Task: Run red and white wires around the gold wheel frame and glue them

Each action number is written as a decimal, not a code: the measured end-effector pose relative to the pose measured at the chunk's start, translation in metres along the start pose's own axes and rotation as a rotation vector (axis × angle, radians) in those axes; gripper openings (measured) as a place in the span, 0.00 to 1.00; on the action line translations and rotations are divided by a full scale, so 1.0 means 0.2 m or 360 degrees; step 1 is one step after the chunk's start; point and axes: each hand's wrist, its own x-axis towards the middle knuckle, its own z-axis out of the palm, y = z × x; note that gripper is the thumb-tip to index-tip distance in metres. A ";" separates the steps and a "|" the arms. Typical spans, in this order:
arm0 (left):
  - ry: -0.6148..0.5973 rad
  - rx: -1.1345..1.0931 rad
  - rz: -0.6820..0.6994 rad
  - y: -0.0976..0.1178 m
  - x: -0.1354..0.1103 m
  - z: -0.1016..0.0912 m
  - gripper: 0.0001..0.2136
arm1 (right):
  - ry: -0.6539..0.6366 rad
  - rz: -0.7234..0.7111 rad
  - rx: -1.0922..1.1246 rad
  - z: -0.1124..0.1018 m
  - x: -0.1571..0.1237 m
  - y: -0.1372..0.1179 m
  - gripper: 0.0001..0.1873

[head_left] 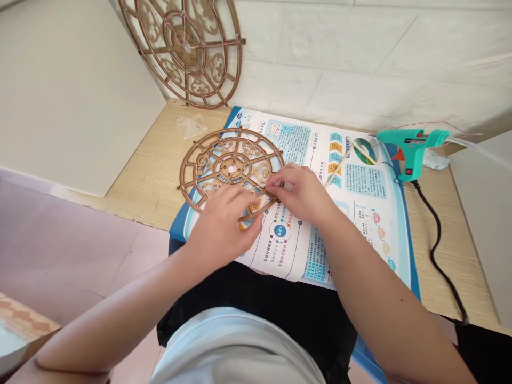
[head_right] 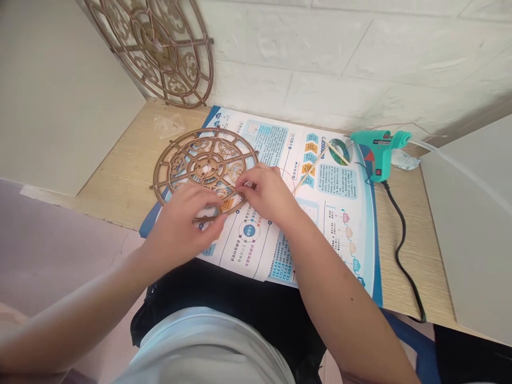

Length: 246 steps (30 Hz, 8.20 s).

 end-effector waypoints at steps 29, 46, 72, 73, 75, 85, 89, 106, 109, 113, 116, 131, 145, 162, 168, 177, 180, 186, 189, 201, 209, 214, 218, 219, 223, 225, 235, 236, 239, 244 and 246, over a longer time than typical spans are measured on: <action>-0.0139 0.0478 -0.0101 -0.01 -0.09 0.10 0.09 | -0.0006 -0.0057 -0.0056 0.01 0.00 0.02 0.06; 0.0333 -0.2259 -0.1908 0.28 -0.20 0.02 0.28 | -0.0102 -0.0196 0.0002 0.05 0.01 0.03 0.06; 0.0457 -0.2461 -0.1589 0.08 0.05 0.06 0.09 | 0.0037 -0.0069 0.0370 -0.01 -0.03 -0.13 0.04; 0.0389 -0.2443 -0.1570 0.07 0.05 0.05 0.12 | 0.0045 -0.0063 0.0373 -0.02 -0.03 -0.13 0.04; 0.0266 -0.2411 -0.1523 0.07 0.05 0.02 0.15 | 0.0051 -0.0037 0.0379 -0.03 -0.03 -0.14 0.04; -0.0010 -0.1877 -0.0881 0.18 0.12 -0.12 0.14 | 0.0136 -0.0041 0.0218 -0.29 -0.05 -0.32 0.05; -0.0073 -0.1693 -0.0558 0.18 0.25 -0.07 0.14 | 0.0219 -0.0079 0.0204 -0.38 -0.02 -0.25 0.04; 0.0010 -0.1969 -0.0518 0.02 0.48 0.29 0.13 | 0.0617 -0.0140 0.0283 -0.19 -0.01 0.05 0.05; 0.0022 -0.2009 -0.0552 0.02 0.49 0.28 0.10 | 0.0600 -0.0142 0.0267 -0.17 -0.01 0.05 0.05; 0.0083 -0.1994 -0.0575 0.01 0.48 0.29 0.08 | 0.0588 -0.0178 0.0221 -0.16 -0.02 0.04 0.06; 0.0106 -0.1965 -0.0614 0.01 0.48 0.30 0.10 | 0.0601 -0.0188 0.0171 -0.15 -0.02 0.03 0.08; 0.0072 -0.2132 -0.0737 0.01 0.46 0.32 0.08 | 0.0721 -0.0156 -0.0002 -0.15 -0.02 0.02 0.08; 0.0074 -0.2108 -0.0807 0.01 0.47 0.32 0.12 | 0.0622 -0.0092 0.0145 -0.18 -0.03 0.05 0.07; 0.0106 -0.2078 -0.0792 0.00 0.46 0.36 0.12 | 0.0685 -0.0051 0.0101 -0.16 -0.02 0.03 0.07; 0.0079 -0.2008 -0.0814 0.01 0.46 0.34 0.15 | 0.0649 -0.0040 0.0125 -0.16 -0.02 0.03 0.08; 0.0023 -0.1897 -0.0767 0.01 0.47 0.32 0.14 | 0.0485 -0.0076 0.0131 -0.22 -0.01 0.05 0.08; 0.0000 -0.1843 -0.0733 0.00 0.47 0.32 0.12 | 0.0457 -0.0084 0.0127 -0.23 -0.01 0.05 0.08; 0.0046 -0.1809 -0.0674 0.00 0.47 0.32 0.11 | 0.0479 -0.0124 0.0070 -0.22 -0.01 0.06 0.07; 0.0039 -0.1850 -0.0686 0.00 0.47 0.32 0.11 | 0.0483 -0.0140 0.0073 -0.23 -0.02 0.07 0.06; 0.0044 -0.1873 -0.0693 0.00 0.48 0.32 0.12 | 0.0508 -0.0228 0.0069 -0.23 -0.03 0.06 0.07; 0.0039 -0.1873 -0.0729 0.00 0.47 0.32 0.11 | 0.0537 -0.0169 0.0086 -0.23 -0.04 0.07 0.07; -0.0024 -0.1791 -0.0681 0.00 0.48 0.31 0.10 | 0.0551 -0.0185 0.0067 -0.24 -0.03 0.06 0.09; -0.0042 -0.1732 -0.0684 0.00 0.48 0.30 0.11 | 0.0533 -0.0167 0.0079 -0.24 -0.03 0.07 0.09; -0.0044 -0.1734 -0.0688 0.00 0.48 0.30 0.11 | 0.0530 -0.0168 0.0077 -0.24 -0.03 0.07 0.09; -0.0077 -0.1898 -0.0798 0.01 0.48 0.30 0.12 | 0.0514 -0.0175 0.0038 -0.24 -0.03 0.08 0.10; -0.0053 -0.2009 -0.0906 0.01 0.48 0.30 0.13 | 0.0510 -0.0182 0.0018 -0.24 -0.03 0.08 0.10; -0.0004 -0.2016 -0.0888 0.04 0.50 0.28 0.15 | 0.0506 -0.0260 -0.0085 -0.24 -0.03 0.08 0.09; 0.0019 -0.1993 -0.0877 0.04 0.50 0.29 0.15 | 0.0508 -0.0265 -0.0076 -0.24 -0.03 0.08 0.09; 0.0126 -0.1935 -0.0904 0.04 0.49 0.30 0.15 | 0.0502 -0.0286 -0.0075 -0.24 -0.03 0.08 0.09; 0.0193 -0.1919 -0.0951 0.03 0.45 0.31 0.16 | 0.0592 -0.0398 -0.0128 -0.27 -0.03 0.05 0.08; 0.0155 -0.1938 -0.0988 0.03 0.44 0.29 0.17 | 0.0700 -0.0429 -0.0198 -0.30 -0.04 0.01 0.08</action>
